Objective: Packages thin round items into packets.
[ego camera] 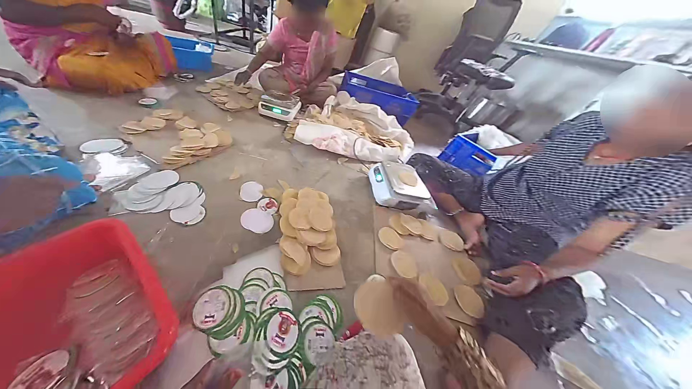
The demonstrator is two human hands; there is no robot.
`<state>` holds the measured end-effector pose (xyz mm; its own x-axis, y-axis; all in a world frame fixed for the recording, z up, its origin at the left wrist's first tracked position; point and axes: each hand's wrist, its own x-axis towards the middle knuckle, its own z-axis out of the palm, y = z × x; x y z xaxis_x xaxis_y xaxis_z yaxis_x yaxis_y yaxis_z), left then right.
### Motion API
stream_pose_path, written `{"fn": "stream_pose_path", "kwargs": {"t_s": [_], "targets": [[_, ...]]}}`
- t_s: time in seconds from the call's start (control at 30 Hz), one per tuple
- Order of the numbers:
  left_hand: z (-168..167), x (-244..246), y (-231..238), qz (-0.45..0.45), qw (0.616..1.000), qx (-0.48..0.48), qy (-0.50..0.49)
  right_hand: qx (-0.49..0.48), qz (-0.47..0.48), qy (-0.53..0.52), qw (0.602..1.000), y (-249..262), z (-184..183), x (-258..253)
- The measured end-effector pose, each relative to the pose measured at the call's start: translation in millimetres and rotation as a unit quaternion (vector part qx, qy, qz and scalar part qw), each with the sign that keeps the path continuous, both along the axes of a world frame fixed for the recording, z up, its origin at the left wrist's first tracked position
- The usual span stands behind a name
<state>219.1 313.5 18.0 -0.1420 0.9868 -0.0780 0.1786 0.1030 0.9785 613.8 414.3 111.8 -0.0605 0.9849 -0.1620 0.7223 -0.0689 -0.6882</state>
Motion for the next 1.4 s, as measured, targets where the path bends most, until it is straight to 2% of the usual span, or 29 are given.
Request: {"fn": "stream_pose_path", "kwargs": {"t_s": [0.1,0.13,0.2,0.27,0.37,0.47,0.53,0.63,0.73,0.83,0.9,0.97,1.03,1.17,1.23,1.3,1.33,1.4], "targets": [[-2.6,0.0,-2.6,-0.004,1.0,0.011,0.012,-0.088,0.071,0.042,0.993,-84.2,-12.5,18.1],[-3.0,0.0,-4.1,-0.006,1.0,0.003,0.016,-0.13,0.093,0.015,0.987,-102.5,-15.8,22.1],[-5.4,0.5,-6.3,0.001,1.0,0.0,0.026,-0.179,0.107,-0.103,0.973,-123.4,-15.9,18.5],[-4.9,0.6,-9.1,0.012,0.999,-0.002,0.038,-0.122,0.075,-0.172,0.975,-132.6,-23.4,9.4],[-1.7,2.4,-15.6,0.044,0.998,-0.012,0.034,-0.097,0.033,-0.26,0.96,-121.5,-13.1,-13.6],[2.8,-1.1,-17.7,0.09,0.993,-0.013,-0.08,0.071,0.077,-0.22,0.97,-99.1,-25.3,-34.9],[0.1,-4.7,-14.7,0.089,0.985,0.03,-0.143,0.117,0.12,-0.19,0.967,-84.5,-32.2,-66.9],[-2.1,-7.7,-12.1,0.104,0.979,0.076,-0.158,-0.033,0.178,-0.195,0.964,-55.9,-40.2,-130.4],[1.4,-10.1,-9.6,0.137,0.977,0.09,-0.136,-0.136,0.195,-0.238,0.942,-28.0,-80.6,-186.4],[5.5,-12.2,-8.9,0.165,0.972,0.095,-0.141,-0.162,0.204,-0.278,0.925,-20.0,-123.3,-222.0],[4.3,-14.2,-6.8,0.177,0.968,0.098,-0.15,-0.155,0.217,-0.308,0.913,-20.9,-131.0,-232.3],[2.4,-14.8,-5.4,0.174,0.967,0.101,-0.154,-0.153,0.221,-0.328,0.906,-23.3,-128.0,-232.5],[3.4,-14.9,-3.2,0.165,0.969,0.102,-0.153,-0.149,0.195,-0.31,0.919,-20.8,-122.2,-224.0],[6.4,-13.1,-4.9,0.169,0.967,0.094,-0.165,-0.109,0.118,-0.147,0.976,-19.5,-100.6,-185.1],[7.2,-12.3,-5.5,0.175,0.966,0.095,-0.166,-0.046,0.062,-0.033,0.996,-27.1,-92.0,-160.4],[6.9,-12.8,-6.7,0.166,0.97,0.094,-0.154,0.039,0.007,0.06,0.997,-45.1,-71.7,-138.1],[6.6,-12.8,-7.5,0.156,0.972,0.094,-0.147,0.093,-0.008,0.059,0.994,-56.6,-57.4,-125.7],[6.7,-10.8,-9.6,0.137,0.976,0.101,-0.137,0.236,0.006,-0.033,0.971,-80.1,-35.9,-92.0]]}}
